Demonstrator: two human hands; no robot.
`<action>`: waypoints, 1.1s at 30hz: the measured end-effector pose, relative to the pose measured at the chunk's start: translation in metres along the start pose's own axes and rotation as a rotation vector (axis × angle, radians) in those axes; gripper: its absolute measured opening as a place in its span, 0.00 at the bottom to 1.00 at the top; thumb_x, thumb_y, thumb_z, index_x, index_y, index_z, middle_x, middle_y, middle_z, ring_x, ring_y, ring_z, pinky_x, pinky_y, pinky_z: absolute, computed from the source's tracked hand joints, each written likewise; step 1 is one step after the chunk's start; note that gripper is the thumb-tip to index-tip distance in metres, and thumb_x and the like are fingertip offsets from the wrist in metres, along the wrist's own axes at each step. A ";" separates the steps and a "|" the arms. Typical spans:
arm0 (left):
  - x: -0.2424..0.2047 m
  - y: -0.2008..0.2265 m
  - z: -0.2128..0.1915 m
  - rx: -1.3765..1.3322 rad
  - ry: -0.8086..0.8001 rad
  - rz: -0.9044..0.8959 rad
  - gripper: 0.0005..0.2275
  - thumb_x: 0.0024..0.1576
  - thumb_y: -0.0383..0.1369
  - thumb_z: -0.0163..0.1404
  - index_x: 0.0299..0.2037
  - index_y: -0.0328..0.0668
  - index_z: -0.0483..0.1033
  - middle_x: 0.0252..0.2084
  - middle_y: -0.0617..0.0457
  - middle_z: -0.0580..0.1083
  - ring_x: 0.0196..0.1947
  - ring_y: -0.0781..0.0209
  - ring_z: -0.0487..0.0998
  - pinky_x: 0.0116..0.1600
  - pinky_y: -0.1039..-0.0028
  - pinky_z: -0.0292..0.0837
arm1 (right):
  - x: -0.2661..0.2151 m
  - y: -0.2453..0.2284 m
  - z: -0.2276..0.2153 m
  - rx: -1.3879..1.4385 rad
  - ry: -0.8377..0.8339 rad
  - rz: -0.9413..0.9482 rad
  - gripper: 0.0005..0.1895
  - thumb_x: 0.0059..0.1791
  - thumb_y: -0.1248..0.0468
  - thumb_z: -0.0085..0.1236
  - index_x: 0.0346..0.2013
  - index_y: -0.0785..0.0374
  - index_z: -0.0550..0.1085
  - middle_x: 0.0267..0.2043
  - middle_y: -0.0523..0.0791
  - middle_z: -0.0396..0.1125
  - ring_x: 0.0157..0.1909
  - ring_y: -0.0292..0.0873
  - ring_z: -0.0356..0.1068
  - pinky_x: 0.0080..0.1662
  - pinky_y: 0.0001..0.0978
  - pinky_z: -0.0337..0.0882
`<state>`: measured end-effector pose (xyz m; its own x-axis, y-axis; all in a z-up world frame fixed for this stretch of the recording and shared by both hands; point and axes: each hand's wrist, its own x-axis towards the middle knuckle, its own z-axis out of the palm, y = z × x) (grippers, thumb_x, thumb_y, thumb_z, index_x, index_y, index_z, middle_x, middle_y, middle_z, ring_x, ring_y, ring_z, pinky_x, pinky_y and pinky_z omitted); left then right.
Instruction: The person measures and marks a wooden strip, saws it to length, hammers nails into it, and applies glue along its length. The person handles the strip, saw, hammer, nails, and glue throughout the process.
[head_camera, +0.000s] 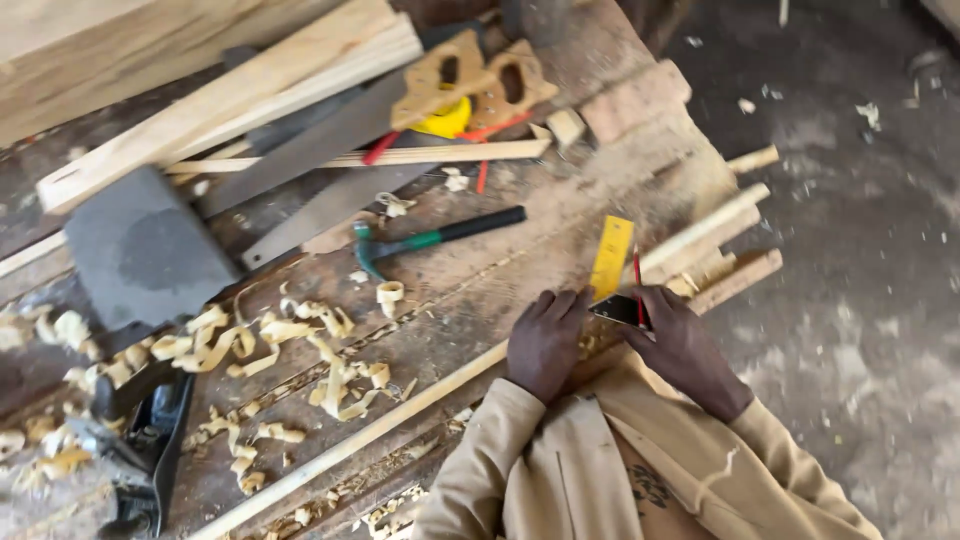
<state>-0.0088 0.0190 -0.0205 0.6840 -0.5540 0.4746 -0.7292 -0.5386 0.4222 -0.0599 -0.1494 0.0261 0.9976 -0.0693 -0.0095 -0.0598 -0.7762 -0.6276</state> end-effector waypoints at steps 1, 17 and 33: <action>-0.002 0.001 -0.013 0.016 0.023 -0.012 0.14 0.52 0.33 0.44 0.46 0.36 0.71 0.35 0.50 0.68 0.32 0.53 0.69 0.35 0.70 0.68 | 0.000 -0.005 -0.002 -0.005 -0.005 -0.030 0.22 0.40 0.59 0.57 0.44 0.65 0.66 0.34 0.55 0.65 0.37 0.61 0.67 0.36 0.51 0.69; -0.043 -0.005 -0.018 0.127 -0.068 -0.197 0.19 0.36 0.42 0.52 0.34 0.39 0.73 0.31 0.52 0.65 0.33 0.52 0.64 0.34 0.65 0.63 | 0.153 -0.152 0.100 0.242 0.030 -0.432 0.24 0.43 0.51 0.55 0.45 0.62 0.62 0.36 0.53 0.63 0.38 0.55 0.65 0.36 0.47 0.65; -0.029 -0.003 -0.051 0.050 -0.045 -0.208 0.26 0.49 0.56 0.48 0.32 0.33 0.70 0.30 0.45 0.66 0.28 0.47 0.64 0.28 0.62 0.61 | 0.188 -0.116 0.132 -0.022 -0.171 -0.906 0.17 0.52 0.58 0.34 0.50 0.60 0.65 0.46 0.50 0.62 0.46 0.51 0.56 0.43 0.45 0.61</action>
<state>-0.0273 0.0688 0.0043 0.8208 -0.4545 0.3460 -0.5709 -0.6746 0.4679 0.1394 0.0104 -0.0054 0.6555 0.6626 0.3623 0.7474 -0.5008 -0.4366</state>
